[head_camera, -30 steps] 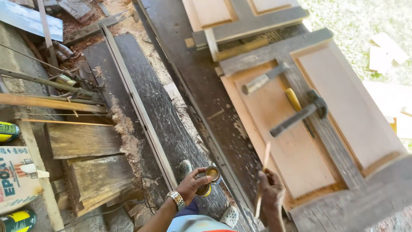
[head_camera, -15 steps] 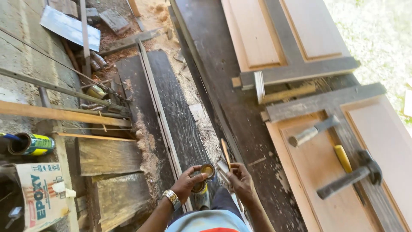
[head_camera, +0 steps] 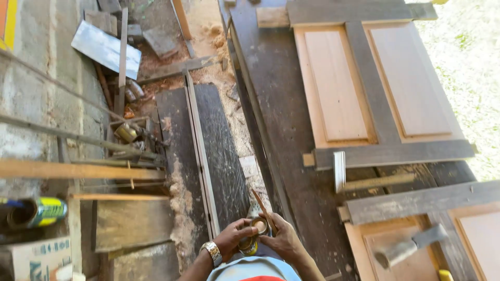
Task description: The person is applying a liquid finish or stain to the edges and surfaces of wooden door panels using a stick and handling various cans of supplies in a workshop environment.
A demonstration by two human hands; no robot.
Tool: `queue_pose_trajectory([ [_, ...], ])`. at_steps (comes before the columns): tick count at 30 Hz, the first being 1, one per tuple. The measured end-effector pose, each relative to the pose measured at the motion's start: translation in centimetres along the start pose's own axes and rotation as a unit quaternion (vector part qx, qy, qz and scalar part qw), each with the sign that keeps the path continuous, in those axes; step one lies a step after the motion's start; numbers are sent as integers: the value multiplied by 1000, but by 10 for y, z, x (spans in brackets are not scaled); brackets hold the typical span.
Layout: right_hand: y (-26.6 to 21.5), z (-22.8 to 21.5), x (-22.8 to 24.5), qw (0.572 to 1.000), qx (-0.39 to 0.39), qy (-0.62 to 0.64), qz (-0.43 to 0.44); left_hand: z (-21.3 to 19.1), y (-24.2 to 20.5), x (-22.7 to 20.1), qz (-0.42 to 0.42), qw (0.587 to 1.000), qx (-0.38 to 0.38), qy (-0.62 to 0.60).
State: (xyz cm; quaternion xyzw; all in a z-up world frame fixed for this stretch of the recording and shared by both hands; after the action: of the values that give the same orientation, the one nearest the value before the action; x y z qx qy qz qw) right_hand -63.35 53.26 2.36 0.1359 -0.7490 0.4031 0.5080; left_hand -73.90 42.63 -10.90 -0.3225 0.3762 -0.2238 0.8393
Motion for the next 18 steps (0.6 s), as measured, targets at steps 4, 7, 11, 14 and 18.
queue_pose_trajectory([
  [4, 65, -32, 18, 1000, 0, -6, -10, 4, 30, -72, -5, 999, 27, -24],
  [7, 90, -60, 38, 995, -76, -52, -42, 9, 31, -119, 18, 995, 35, -89],
  [11, 114, -109, 52, 970, -236, -45, -35, 1, 48, -168, 72, 980, 44, -180],
  [14, 128, -130, 37, 955, -295, 15, -10, -6, 60, -183, 57, 982, 48, -175],
  [18, 158, -156, 33, 933, -358, 43, 8, -27, 115, -194, 29, 995, 43, -85],
])
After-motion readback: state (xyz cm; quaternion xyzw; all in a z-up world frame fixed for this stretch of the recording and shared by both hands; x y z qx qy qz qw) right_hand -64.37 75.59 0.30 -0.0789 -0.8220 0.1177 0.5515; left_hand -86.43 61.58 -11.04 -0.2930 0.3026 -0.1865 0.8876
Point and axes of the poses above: each hand's wrist, its own y-axis towards the middle knuckle, its own z-axis out of the palm, x = y × z, the point moved 9 cm from there along y, towards the middle knuckle, and after that the axes turned 4 degrees about z, right-handed, at the moved point
